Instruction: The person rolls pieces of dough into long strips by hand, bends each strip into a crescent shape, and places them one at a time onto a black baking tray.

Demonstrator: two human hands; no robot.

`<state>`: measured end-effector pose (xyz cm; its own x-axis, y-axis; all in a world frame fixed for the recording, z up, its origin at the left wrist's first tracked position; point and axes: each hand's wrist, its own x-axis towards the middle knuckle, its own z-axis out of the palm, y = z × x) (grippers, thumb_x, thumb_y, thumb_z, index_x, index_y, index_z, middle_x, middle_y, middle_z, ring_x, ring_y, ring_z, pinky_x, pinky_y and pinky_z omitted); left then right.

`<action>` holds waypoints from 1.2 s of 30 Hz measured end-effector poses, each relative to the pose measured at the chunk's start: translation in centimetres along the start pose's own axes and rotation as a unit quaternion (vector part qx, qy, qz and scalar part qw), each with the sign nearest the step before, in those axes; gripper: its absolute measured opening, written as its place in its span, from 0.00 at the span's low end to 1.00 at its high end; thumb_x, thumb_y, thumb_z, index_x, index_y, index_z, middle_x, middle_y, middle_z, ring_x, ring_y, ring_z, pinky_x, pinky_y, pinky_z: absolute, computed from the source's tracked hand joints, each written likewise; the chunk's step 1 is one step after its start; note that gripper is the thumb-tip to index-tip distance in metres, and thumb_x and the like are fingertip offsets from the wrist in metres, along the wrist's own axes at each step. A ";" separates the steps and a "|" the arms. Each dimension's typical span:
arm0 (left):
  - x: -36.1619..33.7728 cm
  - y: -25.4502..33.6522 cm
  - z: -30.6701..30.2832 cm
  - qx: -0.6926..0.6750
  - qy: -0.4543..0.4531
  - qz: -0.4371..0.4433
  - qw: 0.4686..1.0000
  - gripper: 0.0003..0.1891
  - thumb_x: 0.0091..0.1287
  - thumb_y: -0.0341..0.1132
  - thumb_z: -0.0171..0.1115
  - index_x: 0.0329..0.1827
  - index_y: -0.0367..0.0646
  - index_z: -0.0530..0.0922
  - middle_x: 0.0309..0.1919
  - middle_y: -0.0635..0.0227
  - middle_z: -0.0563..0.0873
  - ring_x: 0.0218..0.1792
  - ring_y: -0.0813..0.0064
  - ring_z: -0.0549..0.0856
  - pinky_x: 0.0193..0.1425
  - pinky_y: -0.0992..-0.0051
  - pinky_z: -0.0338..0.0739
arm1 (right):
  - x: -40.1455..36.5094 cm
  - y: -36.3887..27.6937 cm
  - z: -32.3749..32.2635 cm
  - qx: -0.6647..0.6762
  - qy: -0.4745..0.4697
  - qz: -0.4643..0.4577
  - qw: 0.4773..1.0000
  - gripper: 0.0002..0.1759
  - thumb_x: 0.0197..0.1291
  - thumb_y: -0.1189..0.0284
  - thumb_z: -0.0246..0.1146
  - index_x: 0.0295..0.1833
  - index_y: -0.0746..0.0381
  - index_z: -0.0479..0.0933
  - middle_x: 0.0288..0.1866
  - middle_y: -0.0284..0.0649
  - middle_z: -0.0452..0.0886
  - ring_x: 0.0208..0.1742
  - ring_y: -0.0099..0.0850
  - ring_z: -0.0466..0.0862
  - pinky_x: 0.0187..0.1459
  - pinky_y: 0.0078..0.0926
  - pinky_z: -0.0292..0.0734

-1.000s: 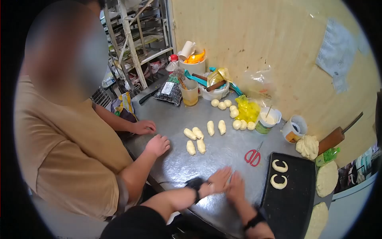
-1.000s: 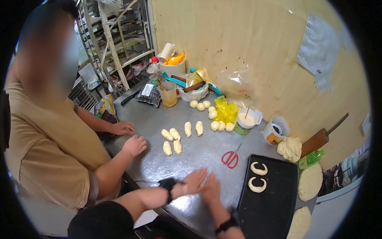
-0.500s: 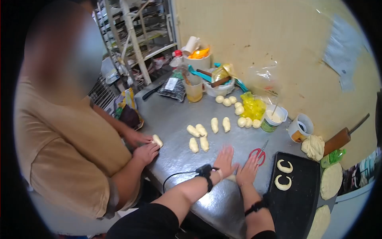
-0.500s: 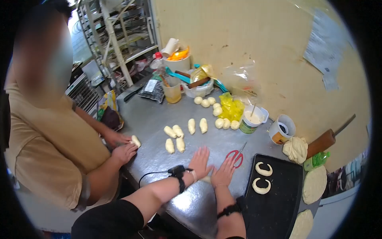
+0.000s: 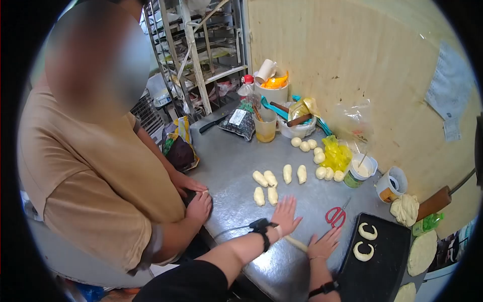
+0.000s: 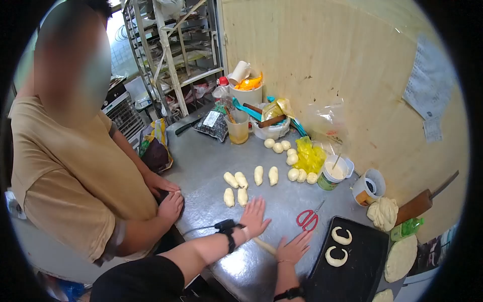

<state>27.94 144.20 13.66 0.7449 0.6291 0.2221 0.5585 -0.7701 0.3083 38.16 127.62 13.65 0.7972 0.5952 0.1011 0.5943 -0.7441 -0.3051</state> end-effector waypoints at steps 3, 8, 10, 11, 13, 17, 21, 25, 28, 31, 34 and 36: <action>-0.3 -0.5 0.1 -0.008 -0.014 0.061 0.998 0.44 0.69 0.58 0.50 0.76 0.32 0.51 0.77 0.49 0.52 0.77 0.50 0.52 0.78 0.53 0.48 | 0.4 1.0 -0.1 0.005 0.003 -0.046 0.999 0.52 0.59 0.49 0.58 0.76 0.75 0.47 0.80 0.59 0.44 0.81 0.50 0.47 0.76 0.54 0.40; -16.6 -1.3 -4.4 -0.009 -0.166 0.047 0.985 0.44 0.67 0.66 0.47 0.78 0.44 0.56 0.79 0.54 0.51 0.78 0.48 0.51 0.78 0.50 0.48 | -15.2 3.9 -2.6 0.019 -0.229 -0.113 0.967 0.54 0.58 0.47 0.58 0.75 0.78 0.46 0.79 0.62 0.44 0.80 0.54 0.45 0.75 0.60 0.40; -19.2 -1.5 -6.3 -0.008 -0.228 0.023 0.973 0.41 0.68 0.65 0.48 0.78 0.53 0.56 0.79 0.54 0.50 0.77 0.43 0.50 0.76 0.45 0.49 | -17.7 3.6 -3.4 0.030 -0.235 -0.084 0.968 0.55 0.58 0.46 0.58 0.74 0.78 0.46 0.79 0.63 0.44 0.80 0.54 0.46 0.75 0.61 0.41; -18.3 -1.7 -6.0 0.013 -0.216 0.033 0.976 0.40 0.68 0.65 0.48 0.79 0.55 0.56 0.79 0.54 0.50 0.77 0.43 0.50 0.76 0.45 0.49 | -17.9 3.5 -3.3 0.031 -0.230 -0.063 0.971 0.55 0.57 0.46 0.58 0.75 0.78 0.47 0.79 0.63 0.45 0.80 0.54 0.46 0.75 0.60 0.41; -15.4 -2.5 -4.7 0.043 -0.180 0.038 0.982 0.39 0.68 0.64 0.48 0.79 0.59 0.55 0.79 0.54 0.50 0.77 0.43 0.50 0.76 0.45 0.48 | -15.6 3.4 -1.8 -0.001 -0.192 -0.009 0.981 0.55 0.58 0.47 0.59 0.75 0.78 0.47 0.79 0.63 0.46 0.80 0.54 0.46 0.75 0.57 0.42; -2.9 -3.7 -1.8 0.036 -0.027 0.025 0.999 0.37 0.70 0.58 0.49 0.77 0.50 0.57 0.77 0.47 0.51 0.76 0.42 0.51 0.77 0.47 0.48 | -2.0 3.2 -1.1 0.010 0.004 0.017 1.000 0.51 0.59 0.53 0.60 0.76 0.75 0.46 0.80 0.58 0.45 0.81 0.51 0.44 0.77 0.52 0.41; -1.2 -4.5 -1.5 -0.008 -0.036 -0.008 0.999 0.39 0.69 0.57 0.51 0.76 0.39 0.57 0.76 0.42 0.50 0.76 0.40 0.51 0.78 0.50 0.48 | 1.0 4.3 0.3 -0.017 0.046 -0.012 0.999 0.52 0.60 0.50 0.59 0.77 0.73 0.46 0.81 0.55 0.44 0.82 0.48 0.43 0.77 0.53 0.37; -12.8 -4.6 -4.3 0.013 -0.186 -0.008 0.982 0.43 0.68 0.63 0.50 0.77 0.43 0.55 0.78 0.44 0.44 0.77 0.39 0.42 0.77 0.45 0.43 | -10.9 4.2 -3.0 -0.029 -0.165 -0.031 0.985 0.53 0.59 0.45 0.58 0.77 0.71 0.47 0.81 0.54 0.43 0.81 0.50 0.43 0.76 0.57 0.36; -18.7 -2.5 -8.5 0.066 -0.295 -0.033 0.952 0.44 0.67 0.66 0.48 0.78 0.47 0.53 0.78 0.45 0.43 0.77 0.36 0.41 0.75 0.40 0.43 | -19.4 4.5 -5.2 0.001 -0.235 -0.045 0.971 0.53 0.59 0.44 0.58 0.77 0.70 0.48 0.81 0.55 0.44 0.81 0.51 0.44 0.76 0.59 0.37; -18.2 1.0 -9.3 0.040 -0.265 0.031 0.963 0.46 0.62 0.59 0.61 0.79 0.49 0.52 0.77 0.46 0.49 0.75 0.34 0.49 0.73 0.38 0.47 | -19.9 3.6 -7.2 0.002 -0.234 -0.046 0.971 0.52 0.57 0.47 0.62 0.76 0.70 0.51 0.79 0.58 0.47 0.80 0.52 0.47 0.74 0.59 0.43; -15.4 3.2 -7.1 -0.095 -0.252 0.243 0.932 0.47 0.58 0.44 0.70 0.79 0.52 0.52 0.71 0.53 0.65 0.72 0.47 0.63 0.74 0.54 0.60 | -19.3 2.2 -7.4 0.081 -0.147 -0.029 0.985 0.51 0.55 0.51 0.66 0.74 0.70 0.53 0.75 0.60 0.53 0.77 0.53 0.54 0.73 0.55 0.51; -13.7 4.3 -6.0 -0.144 -0.220 0.308 0.915 0.46 0.58 0.38 0.70 0.78 0.50 0.53 0.61 0.54 0.76 0.63 0.51 0.74 0.67 0.60 0.69 | -19.2 1.6 -7.0 0.254 -0.096 0.009 0.962 0.50 0.55 0.52 0.69 0.73 0.70 0.55 0.71 0.59 0.60 0.73 0.51 0.60 0.72 0.51 0.56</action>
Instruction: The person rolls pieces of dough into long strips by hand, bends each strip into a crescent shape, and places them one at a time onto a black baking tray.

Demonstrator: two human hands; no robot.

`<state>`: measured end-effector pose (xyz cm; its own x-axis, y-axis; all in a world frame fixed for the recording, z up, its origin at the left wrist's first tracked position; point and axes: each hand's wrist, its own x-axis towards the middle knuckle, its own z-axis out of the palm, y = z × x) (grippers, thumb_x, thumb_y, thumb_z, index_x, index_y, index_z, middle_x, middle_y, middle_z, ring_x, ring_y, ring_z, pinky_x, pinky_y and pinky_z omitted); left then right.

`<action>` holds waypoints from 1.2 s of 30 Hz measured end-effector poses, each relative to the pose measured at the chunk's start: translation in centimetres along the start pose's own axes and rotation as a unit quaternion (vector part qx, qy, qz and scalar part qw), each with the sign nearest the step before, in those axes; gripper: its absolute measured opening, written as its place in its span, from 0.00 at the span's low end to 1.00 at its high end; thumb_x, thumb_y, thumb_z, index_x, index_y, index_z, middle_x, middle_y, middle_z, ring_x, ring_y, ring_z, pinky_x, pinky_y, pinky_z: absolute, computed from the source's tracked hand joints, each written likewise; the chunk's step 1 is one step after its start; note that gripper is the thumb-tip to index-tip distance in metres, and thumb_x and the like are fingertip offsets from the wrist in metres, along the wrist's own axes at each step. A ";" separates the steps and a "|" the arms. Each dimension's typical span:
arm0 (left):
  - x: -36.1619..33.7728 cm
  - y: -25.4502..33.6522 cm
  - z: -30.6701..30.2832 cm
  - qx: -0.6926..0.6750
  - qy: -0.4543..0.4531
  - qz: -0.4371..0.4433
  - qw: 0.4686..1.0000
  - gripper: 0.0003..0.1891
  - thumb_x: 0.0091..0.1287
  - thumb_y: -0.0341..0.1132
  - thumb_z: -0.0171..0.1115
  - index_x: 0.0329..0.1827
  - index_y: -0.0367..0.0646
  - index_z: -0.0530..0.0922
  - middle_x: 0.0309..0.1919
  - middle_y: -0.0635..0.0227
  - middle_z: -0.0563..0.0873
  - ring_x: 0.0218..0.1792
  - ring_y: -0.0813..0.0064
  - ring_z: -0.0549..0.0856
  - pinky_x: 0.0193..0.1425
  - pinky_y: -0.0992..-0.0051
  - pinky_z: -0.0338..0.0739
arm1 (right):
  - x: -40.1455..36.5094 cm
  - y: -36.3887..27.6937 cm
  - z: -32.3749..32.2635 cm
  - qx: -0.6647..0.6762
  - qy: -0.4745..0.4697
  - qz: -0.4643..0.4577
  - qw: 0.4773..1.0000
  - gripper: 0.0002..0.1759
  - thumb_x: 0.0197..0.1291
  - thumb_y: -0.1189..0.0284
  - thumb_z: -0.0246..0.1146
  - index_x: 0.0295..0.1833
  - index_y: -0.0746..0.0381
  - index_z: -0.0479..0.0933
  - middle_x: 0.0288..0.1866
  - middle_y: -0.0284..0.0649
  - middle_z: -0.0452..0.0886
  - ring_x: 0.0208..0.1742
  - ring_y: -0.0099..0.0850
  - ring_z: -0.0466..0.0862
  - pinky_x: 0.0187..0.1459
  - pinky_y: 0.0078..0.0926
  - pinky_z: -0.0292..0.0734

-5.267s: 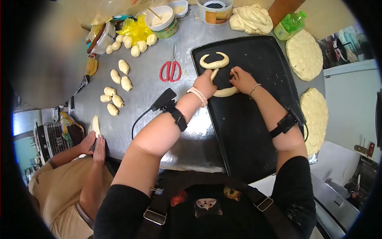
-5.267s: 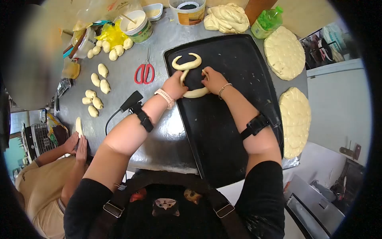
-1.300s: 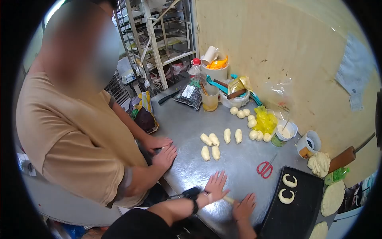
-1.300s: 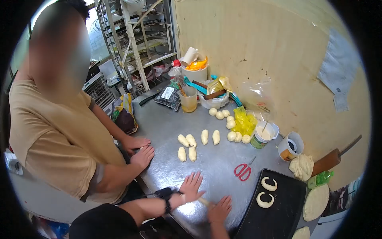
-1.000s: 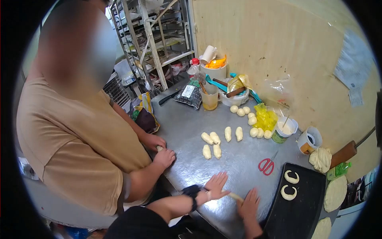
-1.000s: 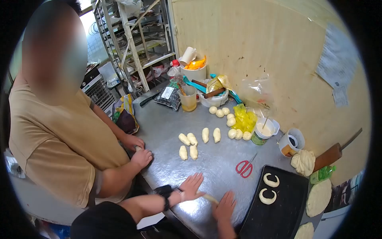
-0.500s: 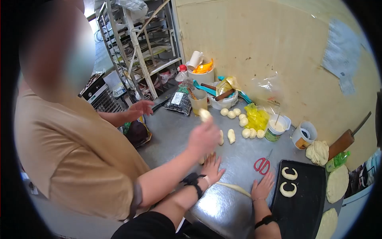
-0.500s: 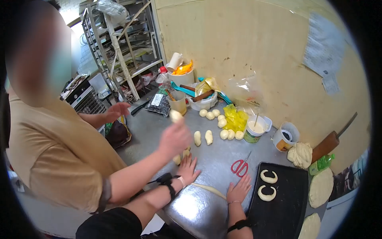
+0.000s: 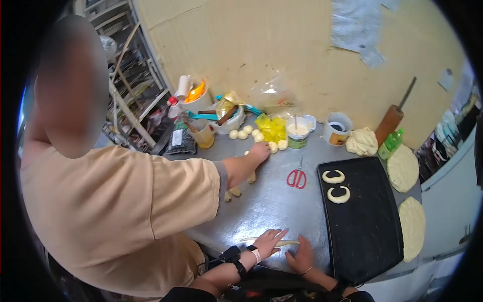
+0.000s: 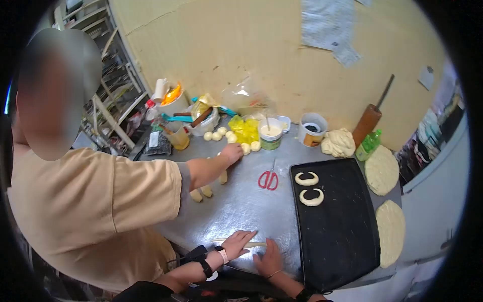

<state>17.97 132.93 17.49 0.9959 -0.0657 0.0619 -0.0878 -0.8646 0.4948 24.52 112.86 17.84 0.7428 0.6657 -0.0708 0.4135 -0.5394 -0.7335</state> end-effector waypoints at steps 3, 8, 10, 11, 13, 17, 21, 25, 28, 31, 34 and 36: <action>1.9 0.1 0.0 -0.054 -0.118 -0.039 0.991 0.41 0.60 0.31 0.66 0.76 0.45 0.57 0.48 0.55 0.83 0.52 0.54 0.81 0.59 0.64 0.75 | 0.0 -0.2 2.4 0.311 -0.104 0.349 0.878 0.47 0.57 0.49 0.68 0.70 0.69 0.58 0.66 0.55 0.67 0.68 0.46 0.67 0.67 0.42 0.64; 2.0 4.5 -2.7 -0.291 -0.063 -0.092 0.950 0.36 0.61 0.29 0.64 0.74 0.42 0.60 0.48 0.53 0.81 0.53 0.55 0.80 0.59 0.65 0.74 | 0.1 1.1 3.8 0.702 -0.113 0.434 0.554 0.33 0.66 0.46 0.58 0.61 0.64 0.69 0.57 0.46 0.76 0.62 0.39 0.75 0.64 0.40 0.70; 1.4 6.2 -2.5 -0.273 0.028 -0.013 0.961 0.35 0.60 0.31 0.65 0.72 0.41 0.62 0.53 0.50 0.77 0.58 0.54 0.76 0.62 0.65 0.73 | 1.6 0.1 3.1 0.747 -0.089 0.284 0.595 0.28 0.70 0.48 0.54 0.59 0.62 0.71 0.56 0.43 0.78 0.60 0.39 0.77 0.64 0.41 0.70; 1.2 7.2 -3.1 -0.276 0.063 0.003 0.959 0.35 0.60 0.32 0.67 0.71 0.41 0.64 0.57 0.49 0.74 0.61 0.53 0.74 0.64 0.64 0.71 | 1.7 -1.0 1.5 0.723 -0.067 0.312 0.613 0.21 0.74 0.55 0.50 0.56 0.61 0.73 0.55 0.44 0.78 0.57 0.40 0.77 0.62 0.42 0.71; -0.2 8.5 -4.6 -0.177 0.114 -0.053 0.976 0.34 0.61 0.43 0.68 0.68 0.37 0.67 0.54 0.49 0.76 0.60 0.52 0.74 0.64 0.64 0.71 | 2.3 2.3 2.3 0.734 0.034 0.323 0.596 0.17 0.74 0.59 0.49 0.52 0.60 0.73 0.52 0.43 0.78 0.52 0.39 0.79 0.58 0.43 0.74; 0.3 6.3 0.4 -0.630 -0.109 -0.379 0.669 0.33 0.68 0.65 0.50 0.57 0.43 0.74 0.49 0.61 0.81 0.54 0.67 0.78 0.53 0.67 0.73 | 2.0 -1.5 -1.8 0.718 0.150 0.179 0.655 0.13 0.70 0.73 0.54 0.57 0.61 0.65 0.46 0.44 0.78 0.48 0.37 0.81 0.52 0.42 0.78; 3.4 7.5 3.8 -0.869 0.016 -0.320 0.377 0.22 0.74 0.52 0.51 0.58 0.44 0.73 0.47 0.65 0.84 0.49 0.74 0.84 0.52 0.74 0.80 | 0.7 -3.0 -4.5 0.731 0.133 0.176 0.645 0.22 0.66 0.79 0.58 0.62 0.58 0.58 0.45 0.45 0.78 0.46 0.36 0.82 0.50 0.40 0.80; 5.9 9.1 4.0 -0.840 0.108 -0.343 0.407 0.19 0.72 0.33 0.59 0.64 0.44 0.69 0.49 0.64 0.83 0.52 0.69 0.85 0.57 0.69 0.81 | -0.6 -1.7 -7.6 0.692 0.159 0.140 0.690 0.18 0.68 0.76 0.57 0.59 0.58 0.61 0.48 0.42 0.75 0.48 0.32 0.80 0.48 0.34 0.82; 7.0 11.9 4.1 -0.805 0.126 -0.329 0.478 0.25 0.67 0.29 0.64 0.66 0.46 0.66 0.48 0.62 0.83 0.53 0.68 0.85 0.56 0.67 0.82 | -1.8 2.4 -9.9 0.624 0.173 0.145 0.748 0.17 0.69 0.75 0.58 0.59 0.58 0.62 0.49 0.37 0.72 0.50 0.28 0.78 0.48 0.33 0.82; 9.3 14.2 4.4 -0.775 0.143 -0.294 0.541 0.25 0.65 0.23 0.63 0.65 0.41 0.66 0.43 0.61 0.83 0.43 0.65 0.88 0.32 0.80 0.82 | -2.2 5.1 -12.4 0.568 0.182 0.182 0.782 0.21 0.66 0.79 0.59 0.61 0.58 0.61 0.49 0.38 0.72 0.50 0.32 0.81 0.43 0.33 0.85; 11.7 14.8 6.0 -0.695 0.118 -0.280 0.652 0.25 0.64 0.25 0.65 0.64 0.42 0.67 0.38 0.67 0.84 0.36 0.74 0.87 0.32 0.79 0.83 | -1.9 7.4 -15.0 0.531 0.162 0.203 0.807 0.25 0.63 0.79 0.62 0.61 0.57 0.60 0.47 0.39 0.73 0.45 0.31 0.82 0.40 0.36 0.88; 13.2 14.5 6.5 -0.650 0.097 -0.272 0.703 0.22 0.64 0.27 0.66 0.60 0.41 0.70 0.36 0.67 0.85 0.33 0.77 0.86 0.30 0.81 0.82 | -1.1 9.6 -15.8 0.473 0.155 0.209 0.842 0.24 0.63 0.77 0.62 0.61 0.58 0.60 0.46 0.39 0.74 0.43 0.31 0.82 0.35 0.32 0.88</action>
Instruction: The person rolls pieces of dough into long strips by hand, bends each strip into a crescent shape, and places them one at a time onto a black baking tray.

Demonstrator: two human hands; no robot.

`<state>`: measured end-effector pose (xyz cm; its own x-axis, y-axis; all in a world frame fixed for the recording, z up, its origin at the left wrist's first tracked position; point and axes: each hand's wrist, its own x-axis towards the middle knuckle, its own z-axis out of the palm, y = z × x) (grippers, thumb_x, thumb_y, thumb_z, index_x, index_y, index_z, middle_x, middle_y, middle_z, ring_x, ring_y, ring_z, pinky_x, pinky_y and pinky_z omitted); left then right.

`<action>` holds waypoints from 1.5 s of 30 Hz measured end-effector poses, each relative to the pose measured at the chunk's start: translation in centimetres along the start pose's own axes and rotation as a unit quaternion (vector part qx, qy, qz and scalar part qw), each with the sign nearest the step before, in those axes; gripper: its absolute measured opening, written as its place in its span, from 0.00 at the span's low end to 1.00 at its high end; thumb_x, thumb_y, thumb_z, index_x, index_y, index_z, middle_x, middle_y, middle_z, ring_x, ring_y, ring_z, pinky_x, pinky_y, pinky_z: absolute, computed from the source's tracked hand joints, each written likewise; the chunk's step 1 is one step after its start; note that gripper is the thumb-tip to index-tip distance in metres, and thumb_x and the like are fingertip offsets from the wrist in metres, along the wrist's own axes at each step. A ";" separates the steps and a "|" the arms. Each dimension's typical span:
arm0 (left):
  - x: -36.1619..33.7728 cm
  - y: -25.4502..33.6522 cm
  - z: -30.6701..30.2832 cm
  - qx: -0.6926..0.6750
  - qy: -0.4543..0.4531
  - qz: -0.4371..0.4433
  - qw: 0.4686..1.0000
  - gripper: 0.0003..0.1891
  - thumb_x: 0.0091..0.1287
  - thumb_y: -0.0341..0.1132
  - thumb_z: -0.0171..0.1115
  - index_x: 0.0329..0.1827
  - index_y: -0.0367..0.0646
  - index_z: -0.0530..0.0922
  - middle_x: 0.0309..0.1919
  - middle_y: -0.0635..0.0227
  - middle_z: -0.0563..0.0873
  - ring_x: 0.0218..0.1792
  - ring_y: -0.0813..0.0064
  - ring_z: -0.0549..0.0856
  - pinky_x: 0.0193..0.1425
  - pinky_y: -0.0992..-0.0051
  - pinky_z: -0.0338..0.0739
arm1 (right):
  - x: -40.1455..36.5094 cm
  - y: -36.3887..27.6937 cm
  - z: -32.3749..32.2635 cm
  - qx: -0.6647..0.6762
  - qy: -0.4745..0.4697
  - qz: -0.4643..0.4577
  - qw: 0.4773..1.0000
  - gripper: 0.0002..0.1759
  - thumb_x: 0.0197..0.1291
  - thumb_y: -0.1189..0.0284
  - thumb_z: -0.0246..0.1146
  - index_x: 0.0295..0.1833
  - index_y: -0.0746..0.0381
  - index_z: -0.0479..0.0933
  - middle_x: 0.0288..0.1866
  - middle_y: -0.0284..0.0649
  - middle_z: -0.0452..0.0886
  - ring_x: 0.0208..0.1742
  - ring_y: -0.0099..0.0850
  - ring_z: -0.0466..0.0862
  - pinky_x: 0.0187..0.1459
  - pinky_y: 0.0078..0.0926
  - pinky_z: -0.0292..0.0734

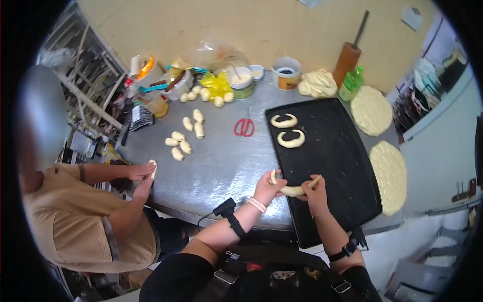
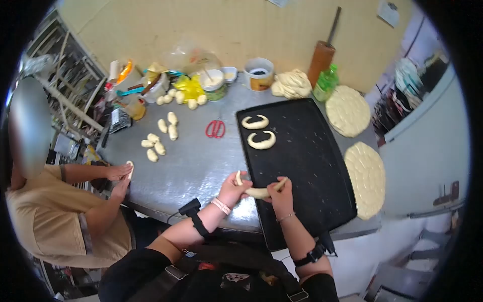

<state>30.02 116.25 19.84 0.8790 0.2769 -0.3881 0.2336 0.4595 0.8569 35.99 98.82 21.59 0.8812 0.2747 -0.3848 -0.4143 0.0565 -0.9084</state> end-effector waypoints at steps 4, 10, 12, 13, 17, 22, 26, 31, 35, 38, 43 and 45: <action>3.4 1.2 1.5 0.088 0.030 -0.029 0.995 0.10 0.68 0.30 0.63 0.50 0.43 0.74 0.33 0.68 0.85 0.29 0.78 0.85 0.24 0.83 0.80 | 4.4 -0.8 -1.6 -0.096 -0.031 0.004 0.995 0.18 0.65 0.74 0.60 0.58 0.59 0.64 0.41 0.40 0.76 0.36 0.30 0.83 0.27 0.27 0.85; 9.3 4.1 2.3 0.489 -0.007 0.034 0.872 0.14 0.58 0.35 0.68 0.45 0.41 0.77 0.31 0.54 0.87 0.32 0.56 0.88 0.38 0.63 0.81 | 11.7 -3.6 -1.0 -0.365 -0.089 0.007 0.927 0.14 0.63 0.69 0.62 0.50 0.62 0.70 0.34 0.49 0.83 0.25 0.36 0.86 0.29 0.33 0.81; 11.6 3.9 2.5 0.636 -0.002 0.078 0.767 0.15 0.58 0.33 0.65 0.47 0.39 0.77 0.35 0.50 0.87 0.39 0.50 0.87 0.44 0.58 0.81 | 14.5 -4.2 -0.7 -0.477 -0.148 0.037 0.866 0.16 0.62 0.68 0.63 0.50 0.64 0.70 0.37 0.52 0.84 0.33 0.41 0.88 0.37 0.37 0.82; 12.7 3.8 2.6 0.644 -0.015 0.066 0.762 0.16 0.58 0.32 0.64 0.49 0.37 0.77 0.36 0.47 0.86 0.41 0.48 0.86 0.47 0.57 0.80 | 16.1 -3.8 -1.0 -0.542 -0.165 -0.002 0.824 0.18 0.62 0.67 0.64 0.50 0.65 0.70 0.39 0.54 0.84 0.38 0.44 0.87 0.42 0.39 0.81; 14.5 4.3 3.1 0.670 -0.067 0.024 0.739 0.18 0.59 0.32 0.61 0.51 0.34 0.75 0.38 0.43 0.86 0.44 0.47 0.86 0.50 0.56 0.80 | 18.8 -4.2 -0.5 -0.680 -0.220 -0.050 0.698 0.19 0.64 0.64 0.61 0.51 0.66 0.68 0.42 0.56 0.83 0.47 0.51 0.84 0.50 0.44 0.78; 14.8 5.3 3.4 0.701 -0.134 0.007 0.700 0.19 0.60 0.37 0.62 0.50 0.34 0.75 0.39 0.45 0.86 0.42 0.49 0.87 0.49 0.57 0.81 | 19.6 -5.8 0.7 -0.742 -0.284 -0.058 0.605 0.20 0.67 0.61 0.58 0.54 0.65 0.66 0.42 0.54 0.84 0.46 0.51 0.84 0.48 0.45 0.78; 14.6 5.4 3.3 0.728 -0.143 0.049 0.668 0.20 0.62 0.42 0.64 0.50 0.36 0.74 0.37 0.50 0.87 0.42 0.52 0.87 0.45 0.59 0.82 | 19.4 -6.7 1.8 -0.758 -0.284 -0.061 0.584 0.22 0.68 0.58 0.56 0.56 0.63 0.66 0.42 0.52 0.84 0.45 0.49 0.85 0.47 0.44 0.79; 14.0 5.4 2.1 0.712 -0.126 0.105 0.683 0.21 0.63 0.46 0.64 0.49 0.39 0.74 0.37 0.53 0.86 0.40 0.54 0.87 0.41 0.60 0.82 | 18.7 -5.7 1.3 -0.770 -0.243 -0.102 0.581 0.22 0.68 0.57 0.56 0.59 0.60 0.66 0.45 0.49 0.83 0.44 0.48 0.85 0.44 0.42 0.81; 13.4 2.9 0.6 0.676 -0.075 0.216 0.700 0.15 0.67 0.46 0.62 0.42 0.44 0.77 0.33 0.60 0.83 0.34 0.56 0.86 0.37 0.61 0.81 | 17.8 -4.5 -0.2 -0.746 -0.207 -0.162 0.612 0.23 0.68 0.54 0.56 0.61 0.56 0.67 0.47 0.46 0.81 0.42 0.47 0.85 0.43 0.41 0.81; 12.2 3.1 0.8 0.658 -0.031 0.251 0.709 0.11 0.68 0.44 0.59 0.39 0.45 0.79 0.34 0.61 0.81 0.36 0.58 0.85 0.35 0.63 0.80 | 17.4 -4.1 -0.9 -0.739 -0.192 -0.178 0.621 0.25 0.68 0.52 0.56 0.62 0.55 0.68 0.50 0.45 0.79 0.42 0.46 0.85 0.42 0.40 0.81; 11.7 2.9 2.0 0.624 -0.101 0.336 0.698 0.16 0.60 0.43 0.67 0.47 0.47 0.79 0.43 0.63 0.81 0.50 0.60 0.81 0.50 0.63 0.75 | 16.8 -3.9 -2.2 -0.649 -0.105 -0.245 0.712 0.21 0.67 0.56 0.58 0.59 0.55 0.72 0.53 0.43 0.76 0.44 0.45 0.83 0.43 0.39 0.81; 11.7 2.0 2.4 0.640 -0.136 0.329 0.681 0.21 0.56 0.43 0.70 0.51 0.49 0.78 0.46 0.65 0.83 0.53 0.63 0.81 0.60 0.61 0.66 | 16.0 -4.4 -2.6 -0.595 -0.117 -0.305 0.735 0.20 0.63 0.61 0.61 0.58 0.55 0.72 0.54 0.42 0.76 0.46 0.44 0.83 0.44 0.38 0.81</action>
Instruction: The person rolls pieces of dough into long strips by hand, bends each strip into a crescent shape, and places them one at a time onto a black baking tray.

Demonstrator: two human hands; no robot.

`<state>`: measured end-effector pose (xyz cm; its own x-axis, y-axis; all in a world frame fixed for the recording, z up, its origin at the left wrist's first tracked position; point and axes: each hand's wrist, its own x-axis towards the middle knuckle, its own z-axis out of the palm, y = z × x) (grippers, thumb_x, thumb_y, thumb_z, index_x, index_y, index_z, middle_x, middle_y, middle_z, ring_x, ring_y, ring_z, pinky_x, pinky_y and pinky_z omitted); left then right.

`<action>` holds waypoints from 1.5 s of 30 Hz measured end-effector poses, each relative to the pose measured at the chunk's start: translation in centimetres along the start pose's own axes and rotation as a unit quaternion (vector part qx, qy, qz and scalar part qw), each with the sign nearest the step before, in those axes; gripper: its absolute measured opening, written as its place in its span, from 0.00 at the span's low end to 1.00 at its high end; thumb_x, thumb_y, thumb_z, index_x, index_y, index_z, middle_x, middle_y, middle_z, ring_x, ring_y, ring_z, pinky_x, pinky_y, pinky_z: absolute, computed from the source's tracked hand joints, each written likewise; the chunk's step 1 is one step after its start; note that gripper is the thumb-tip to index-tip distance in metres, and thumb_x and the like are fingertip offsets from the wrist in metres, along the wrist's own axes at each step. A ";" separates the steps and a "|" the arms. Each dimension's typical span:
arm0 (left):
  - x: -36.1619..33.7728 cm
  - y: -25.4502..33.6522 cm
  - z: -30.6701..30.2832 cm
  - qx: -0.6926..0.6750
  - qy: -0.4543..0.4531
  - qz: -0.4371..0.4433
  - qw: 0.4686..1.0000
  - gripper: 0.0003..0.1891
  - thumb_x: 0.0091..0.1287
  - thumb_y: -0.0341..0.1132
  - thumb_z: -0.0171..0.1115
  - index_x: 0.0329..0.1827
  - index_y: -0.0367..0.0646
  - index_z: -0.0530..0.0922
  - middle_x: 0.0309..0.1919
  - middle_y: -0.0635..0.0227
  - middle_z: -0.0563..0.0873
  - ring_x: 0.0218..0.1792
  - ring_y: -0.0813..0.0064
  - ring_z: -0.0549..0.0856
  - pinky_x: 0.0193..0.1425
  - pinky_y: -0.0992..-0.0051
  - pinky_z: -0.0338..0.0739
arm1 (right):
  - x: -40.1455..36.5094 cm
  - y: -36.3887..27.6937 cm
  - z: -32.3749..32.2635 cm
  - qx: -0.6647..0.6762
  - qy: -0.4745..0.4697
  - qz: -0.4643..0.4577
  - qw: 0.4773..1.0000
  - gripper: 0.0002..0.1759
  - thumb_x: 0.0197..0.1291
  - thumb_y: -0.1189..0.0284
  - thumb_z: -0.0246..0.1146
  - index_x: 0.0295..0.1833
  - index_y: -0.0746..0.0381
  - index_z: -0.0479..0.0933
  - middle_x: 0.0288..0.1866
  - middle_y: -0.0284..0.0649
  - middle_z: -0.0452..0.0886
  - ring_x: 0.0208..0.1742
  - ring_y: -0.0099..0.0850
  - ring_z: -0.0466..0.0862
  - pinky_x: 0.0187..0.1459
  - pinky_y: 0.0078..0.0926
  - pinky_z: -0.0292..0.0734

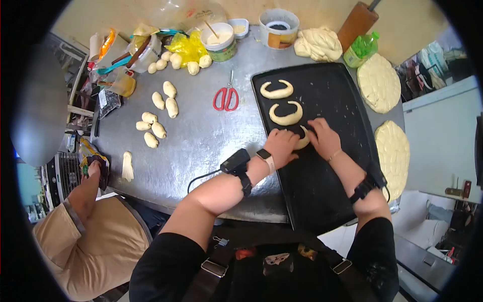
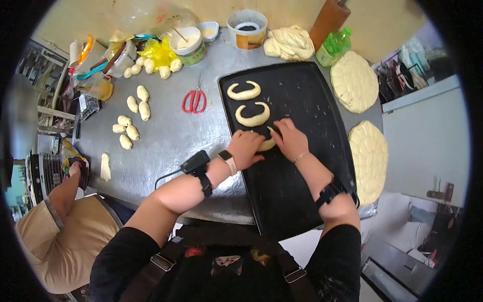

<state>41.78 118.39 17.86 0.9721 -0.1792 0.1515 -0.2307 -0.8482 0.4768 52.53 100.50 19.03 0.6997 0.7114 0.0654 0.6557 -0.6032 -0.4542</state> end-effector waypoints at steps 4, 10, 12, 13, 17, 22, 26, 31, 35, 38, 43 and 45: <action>0.4 -0.8 2.1 0.040 -0.039 -0.027 0.998 0.20 0.58 0.41 0.68 0.53 0.51 0.78 0.45 0.67 0.84 0.53 0.65 0.81 0.65 0.52 0.60 | -1.5 -1.6 0.1 0.026 -0.135 -0.050 0.989 0.23 0.55 0.71 0.65 0.58 0.56 0.72 0.58 0.42 0.78 0.50 0.45 0.82 0.49 0.38 0.80; -4.8 0.1 -3.2 -0.026 0.179 -0.076 0.981 0.26 0.51 0.42 0.72 0.54 0.46 0.77 0.55 0.60 0.81 0.59 0.59 0.76 0.65 0.52 0.63 | -0.9 -0.6 1.7 0.026 -0.126 -0.105 0.986 0.23 0.56 0.75 0.64 0.60 0.58 0.73 0.58 0.43 0.76 0.49 0.47 0.82 0.48 0.41 0.80; -8.0 -5.2 -6.2 -0.020 0.189 -0.246 0.951 0.22 0.50 0.38 0.70 0.49 0.42 0.79 0.47 0.51 0.81 0.47 0.49 0.80 0.53 0.54 0.72 | -2.4 -3.8 0.5 0.014 -0.017 -0.065 0.998 0.25 0.55 0.74 0.65 0.61 0.59 0.73 0.60 0.42 0.74 0.46 0.44 0.83 0.45 0.38 0.80; -9.9 -9.3 -6.5 0.037 0.295 -0.285 0.911 0.21 0.52 0.37 0.69 0.49 0.39 0.78 0.44 0.49 0.80 0.47 0.49 0.79 0.54 0.54 0.72 | -3.5 -5.4 0.2 0.009 0.038 -0.040 0.998 0.26 0.55 0.74 0.65 0.61 0.59 0.73 0.61 0.42 0.73 0.45 0.43 0.83 0.43 0.37 0.81; -12.2 -21.5 -13.7 0.102 0.303 -0.575 0.753 0.27 0.59 0.46 0.68 0.53 0.32 0.76 0.56 0.46 0.76 0.57 0.47 0.76 0.59 0.56 0.72 | -7.1 -11.1 0.0 0.166 0.006 0.013 0.986 0.26 0.54 0.76 0.67 0.61 0.62 0.73 0.61 0.43 0.72 0.34 0.32 0.81 0.30 0.24 0.78; -10.7 -27.7 -14.4 0.011 0.213 -0.599 0.772 0.22 0.61 0.41 0.66 0.50 0.32 0.75 0.52 0.41 0.80 0.54 0.45 0.80 0.57 0.57 0.75 | -8.3 -19.4 2.0 0.259 0.003 0.050 0.965 0.20 0.52 0.79 0.68 0.53 0.64 0.78 0.52 0.43 0.78 0.29 0.27 0.80 0.30 0.21 0.76; -12.4 -20.8 -15.6 -0.109 0.274 -0.455 0.840 0.16 0.59 0.33 0.63 0.48 0.38 0.74 0.43 0.44 0.83 0.47 0.44 0.83 0.50 0.57 0.77 | -6.7 -23.1 3.4 0.311 -0.008 0.080 0.947 0.21 0.55 0.79 0.67 0.56 0.64 0.77 0.52 0.43 0.78 0.33 0.27 0.81 0.33 0.20 0.78; -20.0 -12.0 -10.1 -0.135 0.113 -0.135 0.975 0.16 0.56 0.23 0.57 0.48 0.41 0.79 0.43 0.54 0.84 0.48 0.49 0.81 0.51 0.57 0.76 | -4.4 -24.8 6.1 0.229 0.017 0.026 0.973 0.29 0.51 0.79 0.68 0.61 0.66 0.72 0.53 0.46 0.78 0.48 0.36 0.81 0.51 0.34 0.77; -25.3 -7.5 -7.8 -0.028 0.046 -0.169 0.984 0.35 0.54 0.25 0.65 0.69 0.44 0.68 0.63 0.59 0.72 0.62 0.54 0.72 0.65 0.61 0.70 | -4.5 -23.8 11.6 0.145 0.024 -0.144 0.979 0.33 0.47 0.77 0.70 0.63 0.67 0.70 0.52 0.47 0.79 0.52 0.46 0.78 0.57 0.44 0.71; -24.8 -7.6 -7.7 -0.086 0.058 -0.149 0.983 0.37 0.55 0.25 0.65 0.72 0.44 0.65 0.61 0.58 0.75 0.61 0.53 0.73 0.64 0.61 0.70 | -3.7 -21.7 16.1 0.194 -0.028 -0.163 0.967 0.32 0.48 0.76 0.69 0.62 0.67 0.71 0.51 0.49 0.80 0.52 0.48 0.78 0.55 0.45 0.72; -25.1 -7.5 -9.7 -0.073 0.095 -0.103 0.987 0.25 0.58 0.25 0.63 0.61 0.43 0.75 0.49 0.57 0.84 0.49 0.56 0.81 0.56 0.62 0.74 | -3.7 -22.1 13.0 0.221 0.025 -0.211 0.952 0.21 0.57 0.78 0.60 0.58 0.64 0.75 0.46 0.48 0.81 0.47 0.48 0.79 0.50 0.43 0.74; -27.3 -6.9 -9.1 -0.001 0.080 -0.078 0.994 0.24 0.60 0.27 0.61 0.62 0.43 0.75 0.52 0.57 0.82 0.51 0.56 0.80 0.57 0.62 0.74 | -5.6 -21.4 13.2 0.146 -0.021 -0.232 0.961 0.20 0.58 0.77 0.57 0.58 0.64 0.75 0.55 0.50 0.79 0.53 0.48 0.78 0.55 0.42 0.73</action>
<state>16.43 133.63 18.28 0.9767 0.0370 0.2114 -0.0773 -0.8584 0.5071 30.84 114.19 16.71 0.3355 0.8971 0.2877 0.7820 -0.0949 -0.6160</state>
